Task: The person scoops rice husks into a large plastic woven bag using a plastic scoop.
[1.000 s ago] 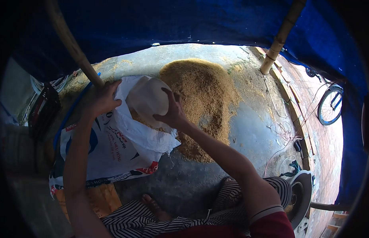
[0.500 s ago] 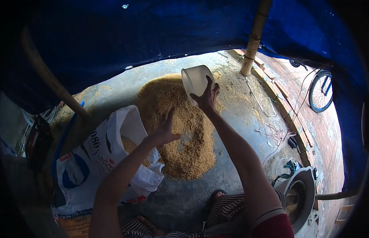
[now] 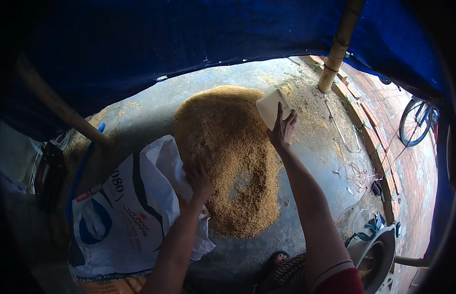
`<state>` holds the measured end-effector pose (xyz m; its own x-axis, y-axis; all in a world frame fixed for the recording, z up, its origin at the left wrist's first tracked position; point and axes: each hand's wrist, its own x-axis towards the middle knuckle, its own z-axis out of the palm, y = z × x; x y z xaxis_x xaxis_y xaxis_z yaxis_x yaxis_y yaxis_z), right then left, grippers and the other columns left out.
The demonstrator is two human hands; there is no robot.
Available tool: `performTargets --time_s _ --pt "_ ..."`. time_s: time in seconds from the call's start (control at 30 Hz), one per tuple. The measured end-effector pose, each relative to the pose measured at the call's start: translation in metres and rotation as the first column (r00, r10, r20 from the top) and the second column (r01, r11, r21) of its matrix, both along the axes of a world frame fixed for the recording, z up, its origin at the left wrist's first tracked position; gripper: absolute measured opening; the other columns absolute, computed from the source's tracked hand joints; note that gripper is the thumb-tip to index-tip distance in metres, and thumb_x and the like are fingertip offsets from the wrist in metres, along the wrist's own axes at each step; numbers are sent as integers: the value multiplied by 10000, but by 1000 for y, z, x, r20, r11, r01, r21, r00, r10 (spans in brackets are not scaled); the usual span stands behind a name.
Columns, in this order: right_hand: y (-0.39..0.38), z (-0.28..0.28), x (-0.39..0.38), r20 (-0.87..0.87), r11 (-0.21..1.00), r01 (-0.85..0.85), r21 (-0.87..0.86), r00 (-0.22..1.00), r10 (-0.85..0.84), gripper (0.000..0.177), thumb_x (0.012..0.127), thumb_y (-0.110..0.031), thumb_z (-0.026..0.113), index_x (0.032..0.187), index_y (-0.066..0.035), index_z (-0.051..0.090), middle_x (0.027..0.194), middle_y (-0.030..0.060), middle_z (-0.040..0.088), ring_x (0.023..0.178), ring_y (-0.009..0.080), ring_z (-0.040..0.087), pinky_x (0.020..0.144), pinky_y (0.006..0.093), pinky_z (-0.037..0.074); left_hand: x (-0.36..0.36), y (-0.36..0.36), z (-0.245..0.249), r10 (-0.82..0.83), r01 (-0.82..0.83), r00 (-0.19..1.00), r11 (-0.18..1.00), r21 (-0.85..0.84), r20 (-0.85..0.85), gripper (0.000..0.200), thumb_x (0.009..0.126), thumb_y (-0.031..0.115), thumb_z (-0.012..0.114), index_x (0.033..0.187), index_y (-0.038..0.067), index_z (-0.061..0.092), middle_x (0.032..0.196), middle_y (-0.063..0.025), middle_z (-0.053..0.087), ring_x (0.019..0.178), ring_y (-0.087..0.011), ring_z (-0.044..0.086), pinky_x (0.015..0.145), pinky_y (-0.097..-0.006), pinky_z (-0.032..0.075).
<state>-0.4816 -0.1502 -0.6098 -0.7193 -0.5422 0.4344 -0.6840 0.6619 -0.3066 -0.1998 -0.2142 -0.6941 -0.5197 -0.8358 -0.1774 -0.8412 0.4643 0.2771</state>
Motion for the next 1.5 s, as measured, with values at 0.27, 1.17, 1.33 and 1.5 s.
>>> performTargets --time_s 0.27,1.17,1.33,1.5 --pt "-38 -6 46 -102 992 -31 123 994 43 929 599 -8 654 1347 -271 169 1307 285 131 1218 489 133 835 699 261 1 -2 -16 -14 8 999 989 -145 -41 892 649 51 593 1369 51 66 1342 -320 86 1225 -532 93 938 -597 208" --pt "65 29 85 115 963 -168 213 983 146 960 577 -34 720 1336 -276 184 1312 271 126 1241 455 135 831 663 317 61 17 10 -367 333 930 867 372 22 1409 371 436 827 1306 -87 -87 1350 -340 48 1276 -431 68 1056 -412 133" --pt "61 13 127 29 926 -255 277 966 258 900 598 -10 652 1328 -294 210 1319 276 140 1246 459 127 869 692 252 57 38 -9 -267 232 954 946 225 137 1334 392 337 837 1335 -44 -26 1354 -312 104 1248 -468 130 1046 -468 147" --pt "61 29 176 113 884 -379 274 926 361 969 530 -57 724 1321 -283 212 1323 269 111 1245 472 112 868 700 238 53 43 -9 -225 236 970 963 131 -93 1295 412 277 821 1343 -23 -28 1370 -275 101 1243 -471 128 1045 -468 155"
